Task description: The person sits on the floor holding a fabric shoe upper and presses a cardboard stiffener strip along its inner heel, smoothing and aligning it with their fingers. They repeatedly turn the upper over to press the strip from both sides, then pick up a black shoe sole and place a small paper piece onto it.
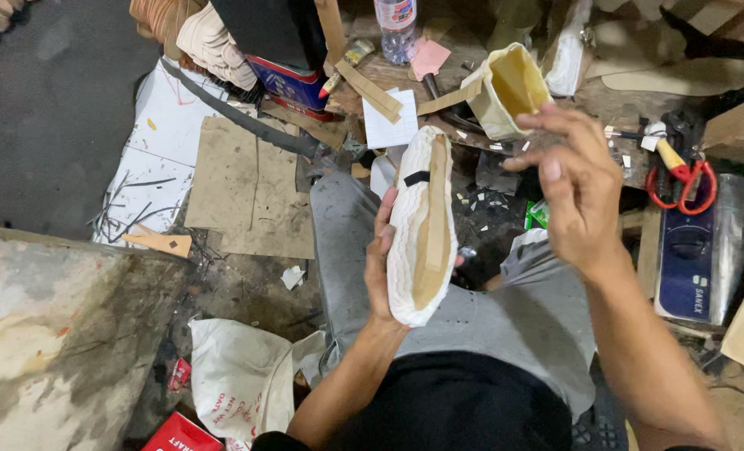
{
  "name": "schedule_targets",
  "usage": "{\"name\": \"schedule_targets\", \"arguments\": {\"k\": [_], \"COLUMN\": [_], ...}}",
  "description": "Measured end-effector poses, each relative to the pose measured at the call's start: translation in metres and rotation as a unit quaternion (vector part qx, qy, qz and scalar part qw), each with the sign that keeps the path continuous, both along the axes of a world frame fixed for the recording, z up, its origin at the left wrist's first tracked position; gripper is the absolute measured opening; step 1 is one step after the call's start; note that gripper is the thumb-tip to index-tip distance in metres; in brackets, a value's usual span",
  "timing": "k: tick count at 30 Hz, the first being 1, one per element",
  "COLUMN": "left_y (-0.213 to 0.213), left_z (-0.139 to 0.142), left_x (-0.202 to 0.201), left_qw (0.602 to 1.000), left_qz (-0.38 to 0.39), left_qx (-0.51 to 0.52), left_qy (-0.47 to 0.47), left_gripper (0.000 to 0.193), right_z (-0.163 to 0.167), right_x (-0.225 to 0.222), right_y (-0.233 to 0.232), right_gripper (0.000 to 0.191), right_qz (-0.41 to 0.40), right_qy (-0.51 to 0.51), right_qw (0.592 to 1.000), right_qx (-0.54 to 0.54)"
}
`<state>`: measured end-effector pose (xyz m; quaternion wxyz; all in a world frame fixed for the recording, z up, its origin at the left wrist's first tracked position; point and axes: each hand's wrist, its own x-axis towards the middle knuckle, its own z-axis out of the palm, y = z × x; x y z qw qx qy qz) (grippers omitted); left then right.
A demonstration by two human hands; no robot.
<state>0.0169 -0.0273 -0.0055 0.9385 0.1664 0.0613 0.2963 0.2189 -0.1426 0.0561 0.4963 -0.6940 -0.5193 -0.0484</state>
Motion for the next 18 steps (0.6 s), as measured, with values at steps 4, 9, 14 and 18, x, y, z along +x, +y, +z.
{"name": "schedule_targets", "arguments": {"k": [4, 9, 14, 18], "left_y": [-0.006, -0.007, -0.006, -0.005], "left_z": [0.008, 0.017, 0.022, 0.021], "left_x": [0.008, 0.01, 0.009, 0.008], "left_qw": [0.998, 0.989, 0.992, 0.995], "left_qz": [0.01, 0.035, 0.025, 0.01], "left_qx": [0.053, 0.134, 0.118, 0.084], "left_qy": [0.011, 0.051, 0.042, 0.052], "left_gripper": [0.073, 0.076, 0.073, 0.07], "right_z": [0.004, -0.004, -0.004, -0.007], "right_x": [-0.077, -0.109, -0.108, -0.097], "right_y": [-0.004, 0.003, -0.005, -0.007], "right_gripper": [0.073, 0.086, 0.081, 0.076], "right_qz": [0.043, 0.082, 0.05, 0.006], "right_qy": [0.001, 0.071, -0.006, -0.051], "right_qw": [0.999, 0.994, 0.999, 0.999], "right_qx": [0.002, -0.013, -0.008, -0.005]}}
